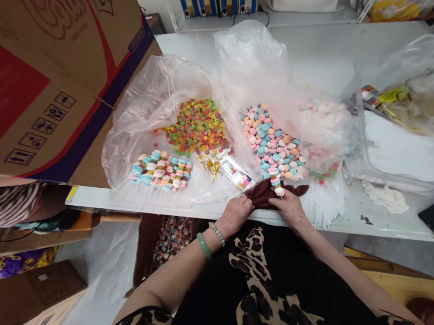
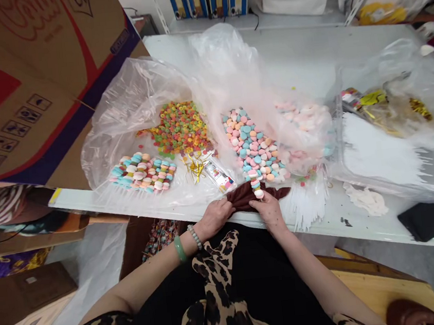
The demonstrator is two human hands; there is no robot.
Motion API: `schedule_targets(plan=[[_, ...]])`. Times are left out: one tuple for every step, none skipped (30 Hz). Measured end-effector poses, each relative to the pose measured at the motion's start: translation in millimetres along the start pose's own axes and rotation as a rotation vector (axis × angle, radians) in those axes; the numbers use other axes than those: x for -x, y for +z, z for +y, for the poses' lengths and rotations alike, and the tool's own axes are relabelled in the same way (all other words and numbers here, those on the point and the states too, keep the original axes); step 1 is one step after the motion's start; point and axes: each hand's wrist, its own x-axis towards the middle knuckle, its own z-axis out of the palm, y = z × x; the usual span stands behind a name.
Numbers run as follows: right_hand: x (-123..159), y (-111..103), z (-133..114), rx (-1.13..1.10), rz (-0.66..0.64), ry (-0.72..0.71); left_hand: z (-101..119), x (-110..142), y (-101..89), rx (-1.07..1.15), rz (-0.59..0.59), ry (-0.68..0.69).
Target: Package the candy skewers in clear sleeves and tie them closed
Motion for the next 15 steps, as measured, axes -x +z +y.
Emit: schedule_targets(plan=[[1.3,1.2,0.1,0.088,0.007,-0.024,0.3,-0.7,2.4,-0.052,0.000,-0.012],[2.7,2.1,-0.3,0.173,0.022,-0.035,1.4,-2.1,3.8,-0.108,-0.009,-0.009],[4.1,2.8,-1.2,0.251,0.043,-0.040,3.1,-4.0,4.0,-0.157,-0.018,-0.008],[5.4,3.1,-2.4,0.324,0.058,-0.043,5.3,-5.8,3.1,-0.202,-0.031,-0.002],[6.4,3.0,-3.7,0.380,0.061,-0.042,7.7,-7.5,1.3,-0.233,-0.047,0.005],[7.1,2.6,-5.2,0.415,0.052,-0.041,10.0,-8.6,-1.1,-0.246,-0.064,0.012],[7.5,2.0,-6.5,0.437,0.034,-0.041,11.9,-9.2,-3.7,-0.250,-0.079,0.018],[7.7,1.4,-7.7,0.457,0.016,-0.042,13.2,-9.3,-6.2,-0.247,-0.094,0.028],[7.7,1.0,-8.6,0.480,-0.002,-0.040,13.7,-8.8,-8.4,-0.240,-0.107,0.047],[7.6,1.1,-9.1,0.506,-0.016,-0.037,13.4,-8.0,-10.3,-0.232,-0.117,0.074],[7.5,1.5,-9.3,0.531,-0.023,-0.035,12.5,-6.9,-12.1,-0.224,-0.126,0.108],[7.6,2.3,-9.1,0.554,-0.016,-0.036,11.0,-5.4,-14.0,-0.219,-0.133,0.145],[7.9,3.1,-8.6,0.568,0.001,-0.039,9.2,-3.5,-16.2,-0.214,-0.139,0.180],[8.6,3.7,-7.8,0.568,0.019,-0.041,7.0,-1.0,-19.1,-0.205,-0.144,0.211],[9.8,3.5,-7.0,0.549,0.028,-0.035,4.6,2.2,-22.6,-0.191,-0.147,0.234]])
